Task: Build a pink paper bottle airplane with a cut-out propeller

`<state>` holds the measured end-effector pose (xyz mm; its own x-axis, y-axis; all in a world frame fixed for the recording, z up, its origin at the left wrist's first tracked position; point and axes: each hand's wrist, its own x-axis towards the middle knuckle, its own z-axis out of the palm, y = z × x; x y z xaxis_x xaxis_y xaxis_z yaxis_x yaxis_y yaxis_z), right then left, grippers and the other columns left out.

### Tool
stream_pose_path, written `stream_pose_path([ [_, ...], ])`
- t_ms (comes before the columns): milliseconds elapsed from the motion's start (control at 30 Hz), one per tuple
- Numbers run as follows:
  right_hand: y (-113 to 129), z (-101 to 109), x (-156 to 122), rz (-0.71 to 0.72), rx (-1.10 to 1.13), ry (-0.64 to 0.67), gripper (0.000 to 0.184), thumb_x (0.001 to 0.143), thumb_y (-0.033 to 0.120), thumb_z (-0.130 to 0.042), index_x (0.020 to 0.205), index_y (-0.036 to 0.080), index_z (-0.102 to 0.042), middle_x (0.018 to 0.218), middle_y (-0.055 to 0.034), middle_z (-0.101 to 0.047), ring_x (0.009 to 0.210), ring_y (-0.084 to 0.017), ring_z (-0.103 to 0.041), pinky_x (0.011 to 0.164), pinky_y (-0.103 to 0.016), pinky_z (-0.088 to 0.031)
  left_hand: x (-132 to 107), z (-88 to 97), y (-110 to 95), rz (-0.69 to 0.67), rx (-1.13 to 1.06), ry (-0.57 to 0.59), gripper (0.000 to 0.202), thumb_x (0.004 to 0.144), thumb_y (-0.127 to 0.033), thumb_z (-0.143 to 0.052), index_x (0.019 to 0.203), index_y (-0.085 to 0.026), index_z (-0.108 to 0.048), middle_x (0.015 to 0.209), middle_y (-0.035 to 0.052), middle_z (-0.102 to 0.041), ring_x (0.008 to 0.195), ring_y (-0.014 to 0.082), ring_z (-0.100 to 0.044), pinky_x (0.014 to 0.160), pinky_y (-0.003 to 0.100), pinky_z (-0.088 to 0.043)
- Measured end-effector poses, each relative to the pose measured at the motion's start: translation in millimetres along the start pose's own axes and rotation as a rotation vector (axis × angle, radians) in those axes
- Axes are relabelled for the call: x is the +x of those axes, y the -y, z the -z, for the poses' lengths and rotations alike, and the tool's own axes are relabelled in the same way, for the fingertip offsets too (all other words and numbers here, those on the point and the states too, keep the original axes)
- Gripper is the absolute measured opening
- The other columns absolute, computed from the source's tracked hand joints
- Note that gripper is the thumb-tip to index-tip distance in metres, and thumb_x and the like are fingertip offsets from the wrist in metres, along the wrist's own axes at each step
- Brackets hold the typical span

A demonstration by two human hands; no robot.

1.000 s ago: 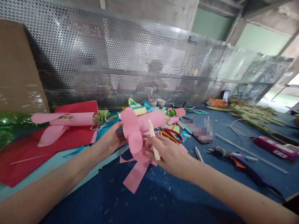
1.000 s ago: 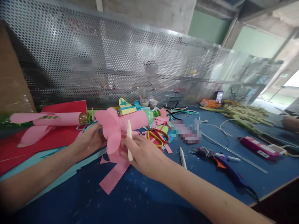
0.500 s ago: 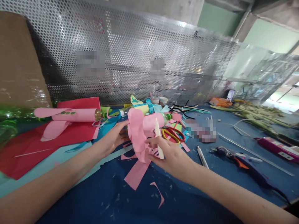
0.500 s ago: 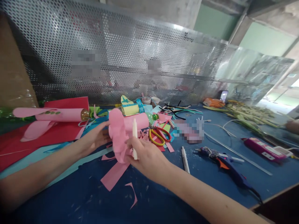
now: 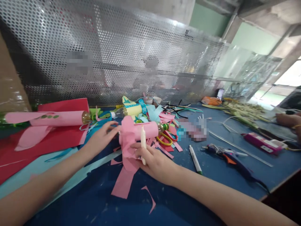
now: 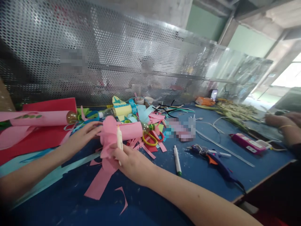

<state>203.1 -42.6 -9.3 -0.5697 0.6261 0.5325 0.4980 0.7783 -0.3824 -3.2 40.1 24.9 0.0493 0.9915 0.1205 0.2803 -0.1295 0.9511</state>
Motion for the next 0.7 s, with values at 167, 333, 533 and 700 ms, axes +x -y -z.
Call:
stream_pose_path([
  [167,-7.0,-0.6,3.8,-0.045,0.091,-0.085,0.015,0.088,0.013,-0.05,0.099,0.022,-0.045,0.121,-0.0138,-0.06,0.115,-0.023,-0.059,0.092,-0.036,-0.051,-8.1,14.9,-10.8,-0.42,0.285,-0.188,0.011,0.077,-0.033,-0.052,0.07,-0.025,-0.05,0.066,-0.0038,-0.05,0.066,0.0175,-0.049,0.064,0.027,-0.036],
  [333,-10.6,0.5,4.6,-0.036,0.115,-0.102,0.013,0.09,0.016,-0.048,0.101,0.022,-0.044,0.121,-0.0138,-0.06,0.118,-0.021,-0.056,0.096,-0.035,-0.048,-19.2,16.9,-2.1,-1.057,0.591,-0.009,0.008,0.073,-0.035,-0.057,0.079,-0.03,-0.059,0.055,-0.0039,-0.049,0.051,0.0172,-0.046,0.054,0.03,-0.034],
  [533,-12.0,-1.8,5.8,-0.045,0.083,-0.174,0.016,0.088,0.015,-0.051,0.101,0.022,-0.045,0.121,-0.0134,-0.062,0.119,-0.021,-0.057,0.096,-0.036,-0.048,-17.3,11.6,27.8,-1.133,0.755,0.056,0.035,0.076,-0.047,-0.067,0.106,-0.03,-0.069,0.059,-0.0008,-0.066,0.044,0.0171,-0.054,0.047,0.029,-0.034],
  [700,-8.7,2.2,4.1,-0.08,0.107,-0.234,0.013,0.089,0.019,-0.052,0.1,0.022,-0.047,0.125,-0.0126,-0.063,0.113,-0.021,-0.061,0.092,-0.035,-0.05,-15.6,5.7,29.5,-0.934,0.62,0.021,0.02,0.083,-0.041,-0.059,0.09,-0.033,-0.076,0.073,0.0026,-0.076,0.061,0.022,-0.066,0.057,0.028,-0.043],
])
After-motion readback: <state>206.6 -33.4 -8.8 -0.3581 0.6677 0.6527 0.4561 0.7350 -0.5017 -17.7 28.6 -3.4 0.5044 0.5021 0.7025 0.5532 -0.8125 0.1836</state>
